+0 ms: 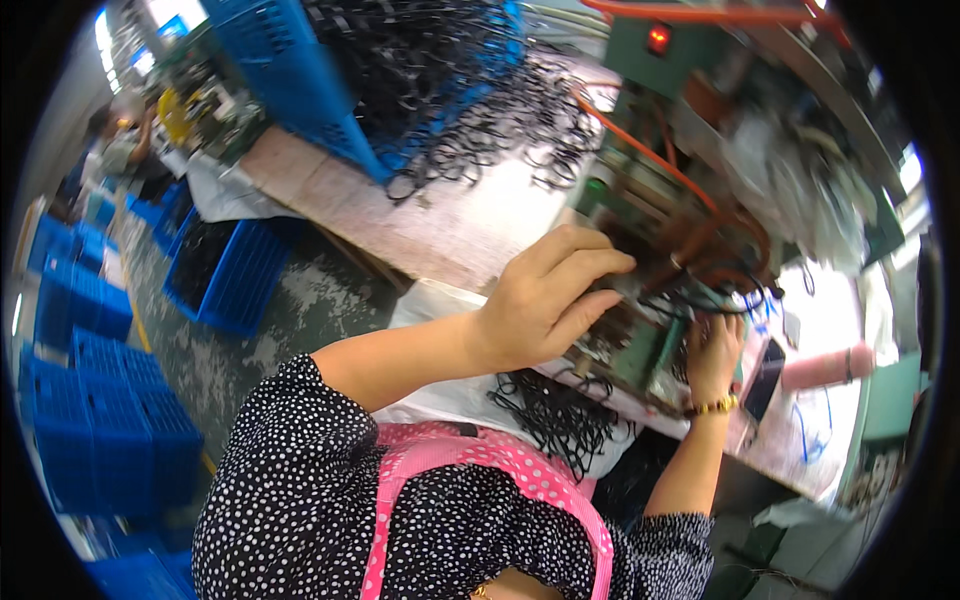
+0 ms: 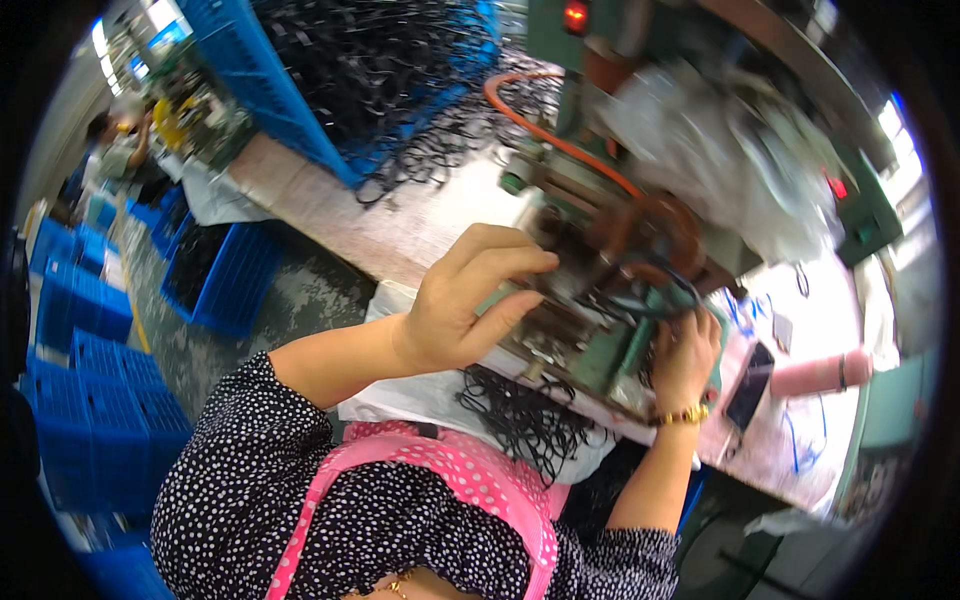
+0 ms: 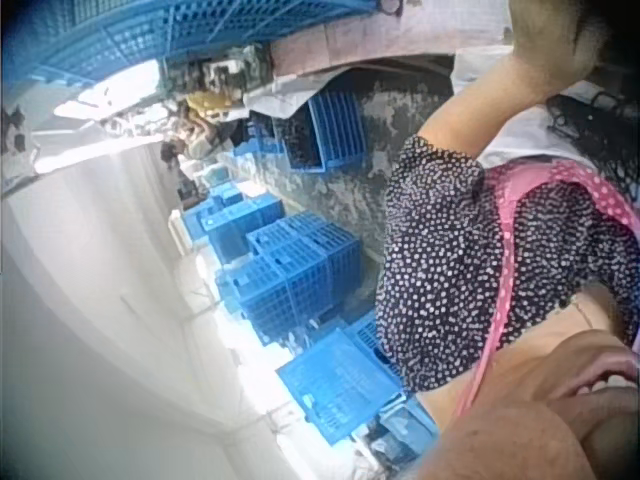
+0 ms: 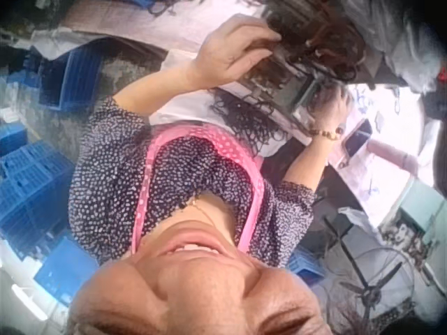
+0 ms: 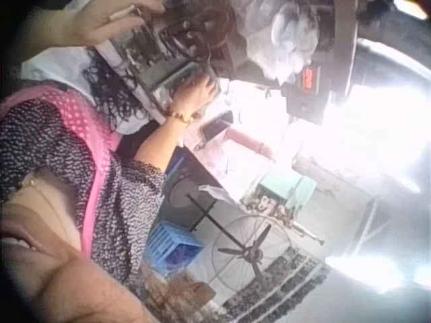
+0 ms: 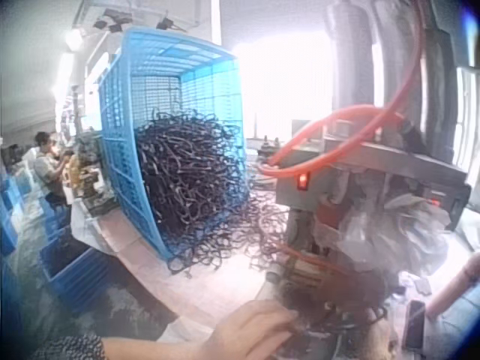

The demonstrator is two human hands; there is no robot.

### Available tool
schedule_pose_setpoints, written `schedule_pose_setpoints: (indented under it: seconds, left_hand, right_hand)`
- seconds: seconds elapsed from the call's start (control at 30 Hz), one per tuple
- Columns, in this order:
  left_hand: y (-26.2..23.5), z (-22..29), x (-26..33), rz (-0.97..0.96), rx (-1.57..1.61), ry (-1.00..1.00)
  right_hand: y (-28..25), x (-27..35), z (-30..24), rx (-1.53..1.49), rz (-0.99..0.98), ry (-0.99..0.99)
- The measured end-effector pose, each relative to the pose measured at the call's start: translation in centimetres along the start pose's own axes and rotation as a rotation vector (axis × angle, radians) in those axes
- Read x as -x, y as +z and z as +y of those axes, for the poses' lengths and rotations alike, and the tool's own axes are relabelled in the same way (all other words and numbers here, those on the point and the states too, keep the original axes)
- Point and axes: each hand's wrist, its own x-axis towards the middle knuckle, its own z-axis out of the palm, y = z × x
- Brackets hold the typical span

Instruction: The person repeatedly picks black cable loops from a pile, places them into a press machine, and secures them with small metal fasteners. The finished assemblies are dropped onto the table. The process is continuous and repetitive throughout the clip.

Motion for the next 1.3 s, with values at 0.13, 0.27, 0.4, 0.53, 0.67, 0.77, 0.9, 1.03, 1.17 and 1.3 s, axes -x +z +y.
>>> schedule_pose_setpoints:
  seconds: [0.13, 0.27, 0.4, 0.53, 0.67, 0.77, 0.9, 1.03, 1.17, 1.3]
  left_hand:
    - [-4.5, -6.6, 3.6, 0.081, -0.29, -0.182]
    - [-9.5, -15.2, 6.8, 0.132, -0.681, -0.359]
    - [-11.4, -21.1, 8.3, 0.186, -0.91, -0.589]
    - [-11.4, -22.8, 7.6, 0.125, -0.979, -0.69]
    - [-10.3, -20.6, 6.4, 0.337, -0.784, -0.551]
    - [-9.3, -17.1, 6.7, 0.231, -0.722, -0.372]
    - [-6.4, -13.2, 8.1, -0.161, -0.707, -0.259]
    - [-3.5, -11.7, 9.0, -0.381, -0.519, -0.454]
    - [-3.2, -13.2, 8.5, -0.295, -0.484, -0.569]
    - [-4.9, -15.2, 8.5, -0.385, -0.81, -0.382]
  right_hand:
    - [-1.1, 1.4, -0.1, -0.068, 0.021, 0.06]
    - [-1.5, 4.2, -1.5, -0.382, 0.138, 0.281]
    - [-1.1, 6.3, -2.9, -0.561, 0.278, 0.393]
    - [-0.4, 6.8, -3.3, -0.699, 0.36, 0.52]
    - [0.0, 6.8, -3.4, -0.641, 0.395, 0.451]
    - [-0.1, 6.7, -3.7, -0.5, 0.409, 0.367]
    - [-0.6, 6.3, -3.7, -0.421, 0.375, 0.232]
    - [-0.8, 6.4, -3.8, -0.408, 0.368, 0.24]
    - [-0.6, 6.8, -3.8, -0.537, 0.373, 0.371]
    - [-0.3, 6.9, -3.5, -0.476, 0.39, 0.282]
